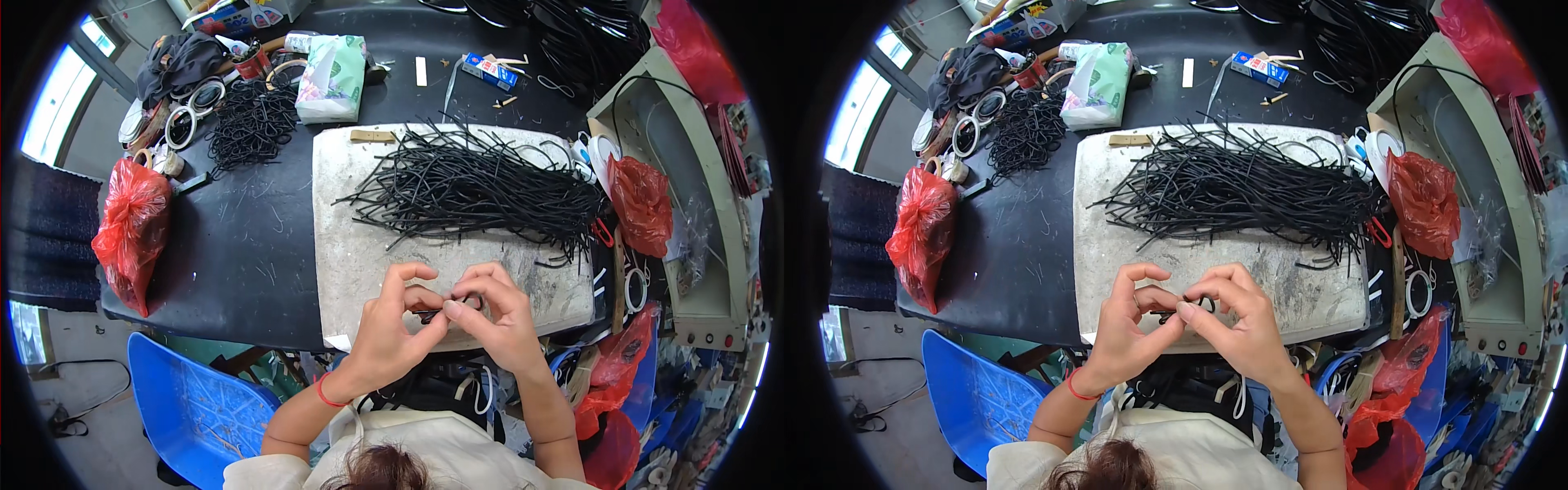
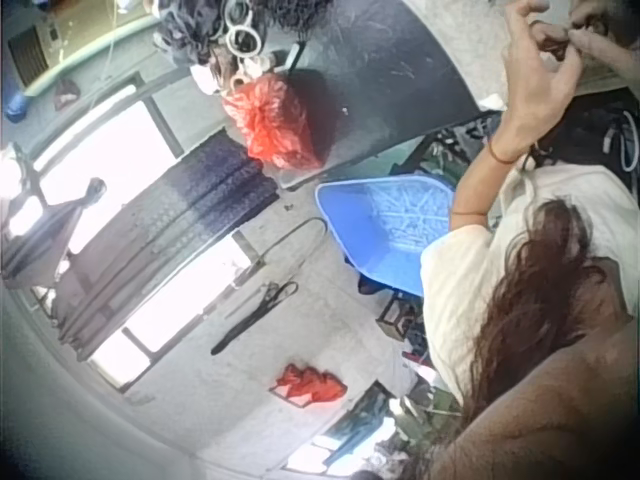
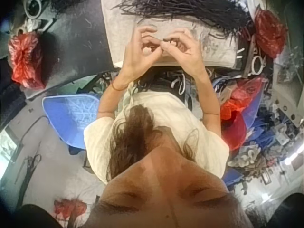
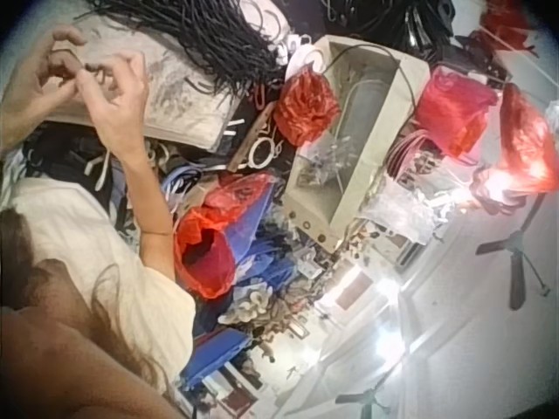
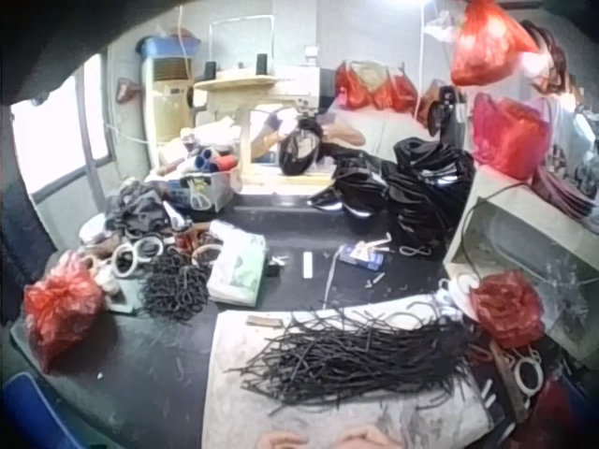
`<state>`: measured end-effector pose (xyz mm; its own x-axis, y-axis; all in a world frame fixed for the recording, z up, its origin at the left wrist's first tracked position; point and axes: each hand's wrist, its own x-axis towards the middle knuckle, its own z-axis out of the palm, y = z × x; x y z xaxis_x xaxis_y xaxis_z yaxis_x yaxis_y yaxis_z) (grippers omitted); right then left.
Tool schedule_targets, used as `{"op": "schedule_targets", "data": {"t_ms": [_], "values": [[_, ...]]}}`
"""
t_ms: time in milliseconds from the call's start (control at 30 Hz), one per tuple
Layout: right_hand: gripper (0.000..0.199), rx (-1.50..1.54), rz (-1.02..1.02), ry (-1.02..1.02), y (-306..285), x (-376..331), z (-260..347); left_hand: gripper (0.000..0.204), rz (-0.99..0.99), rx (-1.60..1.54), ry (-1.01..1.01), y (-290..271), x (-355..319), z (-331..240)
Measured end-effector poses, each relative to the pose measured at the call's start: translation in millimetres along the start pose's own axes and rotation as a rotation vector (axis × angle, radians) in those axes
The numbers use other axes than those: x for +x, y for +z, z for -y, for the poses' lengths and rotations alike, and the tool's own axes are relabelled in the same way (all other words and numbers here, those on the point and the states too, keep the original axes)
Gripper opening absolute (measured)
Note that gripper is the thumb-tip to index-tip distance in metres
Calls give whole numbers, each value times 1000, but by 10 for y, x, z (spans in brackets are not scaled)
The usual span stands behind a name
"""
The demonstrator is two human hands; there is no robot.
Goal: The person sits at a cluttered workbench and repeatedly picks up short black cords from a red plastic bag. They tie the cords into small loops or knots by hand and place the finished items onto a pile on the table.
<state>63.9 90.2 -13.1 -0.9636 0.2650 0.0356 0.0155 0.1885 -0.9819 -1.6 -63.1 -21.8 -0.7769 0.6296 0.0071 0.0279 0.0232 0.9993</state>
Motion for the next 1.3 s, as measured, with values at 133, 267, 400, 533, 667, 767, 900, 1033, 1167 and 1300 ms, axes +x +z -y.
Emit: {"op": "schedule_targets", "data": {"t_ms": [133,267,400,533,667,767,900,1033,1167,1300], "values": [[15,298,-45,158,76,31,28,50,108,42,-39,-13,-17,-145],[15,477,-108,280,137,14,25,45,96,-275,-183,-30,-24,-86],[15,475,-141,249,171,-12,-47,25,173,-410,-383,-50,-17,-67],[15,326,-214,192,202,-45,-33,14,101,-270,-260,31,-71,50],[14,432,-271,211,203,-16,-65,14,57,38,-69,70,-101,-7],[12,607,-163,361,130,25,45,16,56,-304,-201,15,-56,21],[12,422,14,233,60,-54,-36,20,150,-236,-203,-11,-60,48],[15,70,-236,-22,150,-38,-136,22,132,-249,-285,57,-55,-36],[16,-108,-241,-27,124,-83,-87,24,119,-227,-213,84,-60,-8],[16,-42,-258,-45,135,-99,-83,21,93,-146,-51,119,-54,78]]}}
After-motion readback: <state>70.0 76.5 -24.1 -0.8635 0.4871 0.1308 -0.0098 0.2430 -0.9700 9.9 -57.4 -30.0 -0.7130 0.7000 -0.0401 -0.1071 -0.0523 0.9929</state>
